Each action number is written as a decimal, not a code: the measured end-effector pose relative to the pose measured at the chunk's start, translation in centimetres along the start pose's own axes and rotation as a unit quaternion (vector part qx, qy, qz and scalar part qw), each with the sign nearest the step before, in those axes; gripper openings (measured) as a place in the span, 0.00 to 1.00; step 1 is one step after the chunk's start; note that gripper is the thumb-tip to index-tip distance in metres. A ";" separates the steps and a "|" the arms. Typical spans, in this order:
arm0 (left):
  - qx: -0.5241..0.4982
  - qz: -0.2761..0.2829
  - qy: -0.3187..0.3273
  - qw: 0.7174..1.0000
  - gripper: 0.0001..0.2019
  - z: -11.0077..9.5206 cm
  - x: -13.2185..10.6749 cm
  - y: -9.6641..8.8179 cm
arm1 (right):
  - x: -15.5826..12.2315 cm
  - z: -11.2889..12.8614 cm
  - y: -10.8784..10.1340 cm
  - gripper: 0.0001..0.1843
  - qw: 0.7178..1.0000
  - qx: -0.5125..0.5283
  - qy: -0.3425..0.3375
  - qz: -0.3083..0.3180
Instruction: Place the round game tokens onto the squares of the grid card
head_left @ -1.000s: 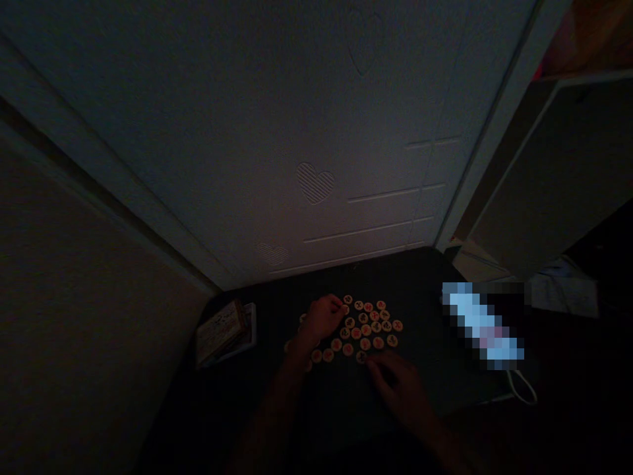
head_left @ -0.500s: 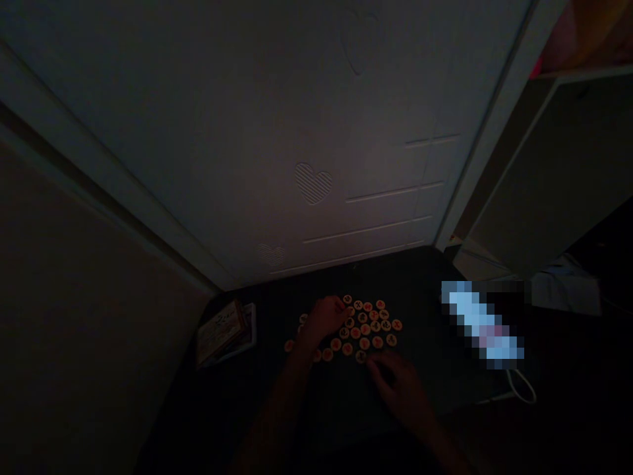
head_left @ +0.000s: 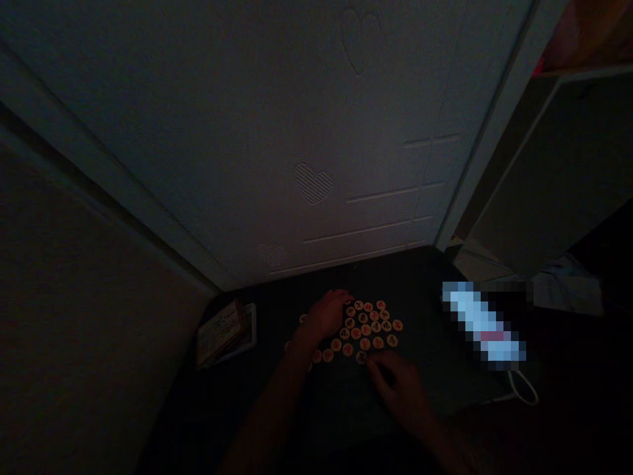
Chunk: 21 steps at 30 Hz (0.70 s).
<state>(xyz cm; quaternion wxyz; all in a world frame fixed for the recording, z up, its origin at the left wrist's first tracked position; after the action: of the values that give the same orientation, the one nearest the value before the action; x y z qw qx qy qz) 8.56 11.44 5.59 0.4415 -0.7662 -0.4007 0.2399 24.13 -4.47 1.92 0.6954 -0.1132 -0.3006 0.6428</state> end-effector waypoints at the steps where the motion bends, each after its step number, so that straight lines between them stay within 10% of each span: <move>1: 0.000 -0.001 -0.001 1.000 0.23 0.1 -0.1 0.0 | 0.0 0.0 0.0 0.13 1.000 0.001 -0.001 0.000; 21: 0.029 0.001 -0.061 0.998 0.13 0.0 -2.3 -1.2 | 0.0 -0.2 0.2 0.12 1.000 -0.006 -0.009 -0.004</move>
<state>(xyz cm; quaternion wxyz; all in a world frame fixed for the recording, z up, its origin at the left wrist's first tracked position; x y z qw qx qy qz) 6.83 9.88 6.65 0.4385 -0.7371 -0.4191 0.2979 24.08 -4.42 1.70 0.6941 -0.1106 -0.3117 0.6394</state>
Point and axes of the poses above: each hand's wrist, its own x-axis towards the middle knuckle, its own y-axis out of the palm, z = x × y, the point moved 4 cm from there along x, towards the middle knuckle, and after that the axes turned 7 degrees about -x, right-handed, at the moved point
